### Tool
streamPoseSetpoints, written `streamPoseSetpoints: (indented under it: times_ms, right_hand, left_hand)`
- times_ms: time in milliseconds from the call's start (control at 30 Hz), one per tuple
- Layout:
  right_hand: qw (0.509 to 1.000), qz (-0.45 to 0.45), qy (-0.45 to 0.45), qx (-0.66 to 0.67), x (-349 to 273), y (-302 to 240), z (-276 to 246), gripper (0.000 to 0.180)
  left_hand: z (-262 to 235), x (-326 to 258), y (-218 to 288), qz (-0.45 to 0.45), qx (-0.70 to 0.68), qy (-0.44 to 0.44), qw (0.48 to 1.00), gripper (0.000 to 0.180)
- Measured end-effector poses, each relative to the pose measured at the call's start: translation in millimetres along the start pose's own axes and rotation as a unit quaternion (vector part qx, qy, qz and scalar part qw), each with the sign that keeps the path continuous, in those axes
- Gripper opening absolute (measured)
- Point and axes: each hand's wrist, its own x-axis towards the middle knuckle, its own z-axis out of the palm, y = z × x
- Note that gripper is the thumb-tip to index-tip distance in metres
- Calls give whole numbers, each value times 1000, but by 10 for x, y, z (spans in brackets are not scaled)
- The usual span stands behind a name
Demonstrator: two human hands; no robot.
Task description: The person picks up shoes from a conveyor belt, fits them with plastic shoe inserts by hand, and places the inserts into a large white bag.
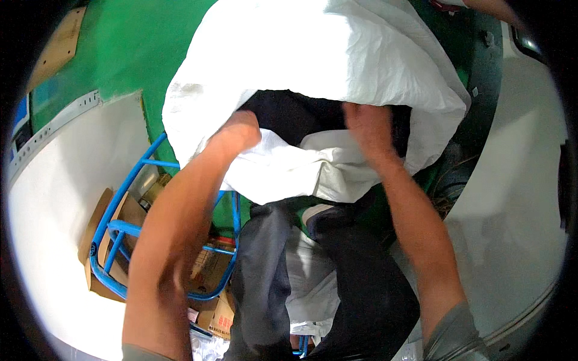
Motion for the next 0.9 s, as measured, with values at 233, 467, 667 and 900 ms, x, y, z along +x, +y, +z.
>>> streamPoseSetpoints:
  times_ms: [233, 467, 667, 900]
  right_hand:
    - [900, 301, -165, 270, -437, -216, 1040, 60]
    - [975, 191, 25, 111, -175, -154, 1368, 66]
    - [839, 372, -104, 384, 143, -695, 812, 62]
    - [829, 345, -153, 412, 470, -127, 479, 60]
  left_hand:
    - [199, 194, -137, -185, -604, -32, 775, 53]
    - [682, 455, -118, -230, -774, 22, 589, 66]
    - [849, 517, -337, -239, -848, 49, 470, 68]
    - [442, -58, -369, -195, -820, -63, 535, 91]
